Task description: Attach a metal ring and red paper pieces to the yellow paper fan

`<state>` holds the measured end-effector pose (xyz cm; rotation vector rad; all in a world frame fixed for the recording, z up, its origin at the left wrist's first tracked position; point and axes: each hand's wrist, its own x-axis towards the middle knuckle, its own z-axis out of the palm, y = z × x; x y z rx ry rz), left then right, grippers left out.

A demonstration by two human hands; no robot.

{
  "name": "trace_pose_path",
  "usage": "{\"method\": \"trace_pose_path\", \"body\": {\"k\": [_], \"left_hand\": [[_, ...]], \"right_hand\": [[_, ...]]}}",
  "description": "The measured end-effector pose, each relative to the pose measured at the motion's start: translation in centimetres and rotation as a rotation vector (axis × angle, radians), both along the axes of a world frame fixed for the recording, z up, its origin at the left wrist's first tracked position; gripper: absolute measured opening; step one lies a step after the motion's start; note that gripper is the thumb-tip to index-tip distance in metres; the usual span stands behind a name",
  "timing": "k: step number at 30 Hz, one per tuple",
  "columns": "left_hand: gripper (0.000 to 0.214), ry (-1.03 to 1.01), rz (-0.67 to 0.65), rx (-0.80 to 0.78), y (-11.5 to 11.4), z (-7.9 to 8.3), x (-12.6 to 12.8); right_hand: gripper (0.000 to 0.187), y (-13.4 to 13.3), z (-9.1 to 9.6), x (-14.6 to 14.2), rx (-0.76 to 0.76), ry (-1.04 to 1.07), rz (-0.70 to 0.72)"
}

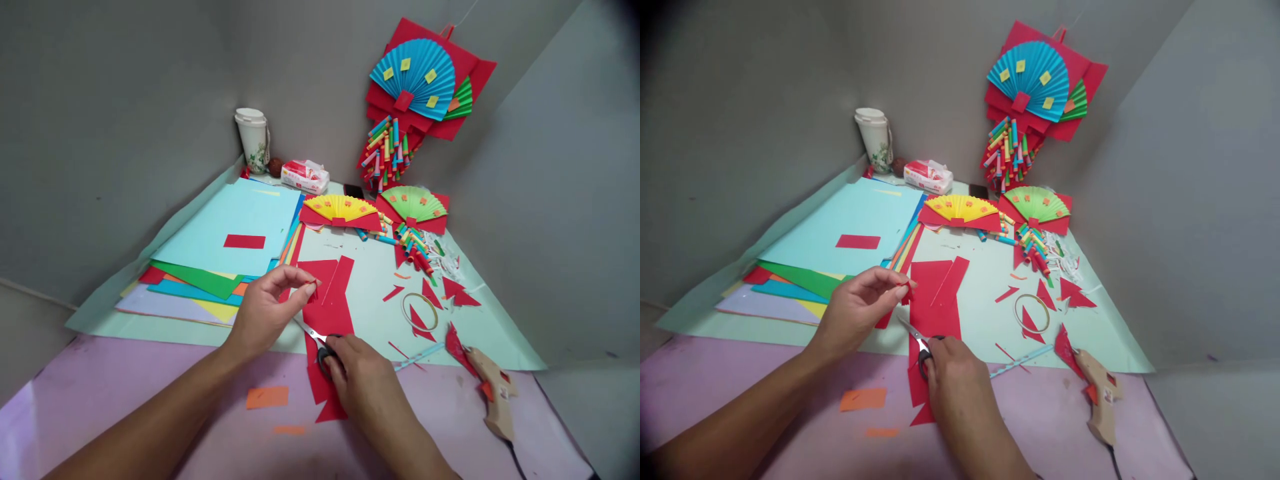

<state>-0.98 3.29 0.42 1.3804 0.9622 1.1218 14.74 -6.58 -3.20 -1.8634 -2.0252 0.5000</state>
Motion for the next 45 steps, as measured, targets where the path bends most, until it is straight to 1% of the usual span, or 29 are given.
{"method": "trace_pose_path", "body": {"k": [2, 4, 5, 7, 8, 10, 12, 14, 16, 19, 25, 30, 35, 37, 39, 42, 45], "left_hand": [[0.009, 0.03, -0.005, 0.07, -0.5, -0.1, 0.2], [0.007, 0.047, -0.022, 0.12, -0.9, -0.2, 0.4], [0.006, 0.06, -0.035, 0.139, -1.2, -0.3, 0.5], [0.005, 0.098, -0.073, 0.167, -1.7, -0.3, 0.8], [0.005, 0.12, -0.1, 0.175, -2.0, -0.3, 0.9], [0.005, 0.159, -0.162, 0.184, -2.5, -0.3, 1.2], [0.005, 0.185, -0.223, 0.187, -2.8, -0.3, 1.4], [0.005, 0.205, -0.257, 0.194, -3.0, -0.3, 1.5], [0.004, 0.219, -0.267, 0.204, -3.1, -0.4, 1.6], [0.004, 0.221, -0.27, 0.191, -3.0, -0.5, 1.7], [0.008, 0.21, -0.298, 0.076, -3.0, -0.6, 1.9], [0.011, 0.21, -0.331, -0.002, -2.7, -0.8, 1.7], [0.009, 0.056, -0.372, -0.108, -2.5, -0.9, 1.6], [0.006, -0.006, -0.39, -0.111, -2.4, -0.9, 1.6], [0.003, -0.04, -0.4, -0.084, -2.3, -0.8, 1.6], [0.003, -0.054, -0.403, -0.045, -2.2, -0.8, 1.6], [0.002, -0.057, -0.395, -0.064, -2.0, -0.9, 1.6]], "right_hand": [[0.02, 0.0, 0.2, -0.1, 0.054, -0.04, 0.055], [0.019, 0.0, 0.6, 0.2, 0.17, -0.004, 0.068], [0.019, 0.0, 1.0, 0.4, 0.246, 0.053, 0.042], [0.021, -0.1, 1.7, 1.0, 0.385, 0.225, -0.054], [0.023, -0.1, 2.1, 1.3, 0.425, 0.323, -0.1], [0.025, -0.2, 2.6, 1.6, 0.427, 0.517, -0.162], [0.024, -0.3, 2.9, 1.6, 0.364, 0.675, -0.178], [0.019, -0.3, 2.9, 1.5, 0.306, 0.776, -0.181], [0.012, -0.2, 3.0, 1.4, 0.276, 0.829, -0.183], [0.004, -0.1, 3.0, 1.4, 0.259, 0.869, -0.19], [0.007, 0.1, 3.1, 1.8, 0.197, 0.9, -0.181], [0.008, 0.1, 2.8, 1.7, 0.183, 0.881, -0.194], [0.015, 0.1, 2.8, 1.8, 0.221, 0.869, -0.178], [0.017, 0.1, 2.7, 1.8, 0.225, 0.878, -0.177], [0.013, 0.1, 2.6, 1.7, 0.234, 0.879, -0.179], [0.01, 0.1, 2.6, 1.6, 0.26, 0.862, -0.16], [0.011, 0.1, 2.7, 1.6, 0.283, 0.809, -0.123]]}}
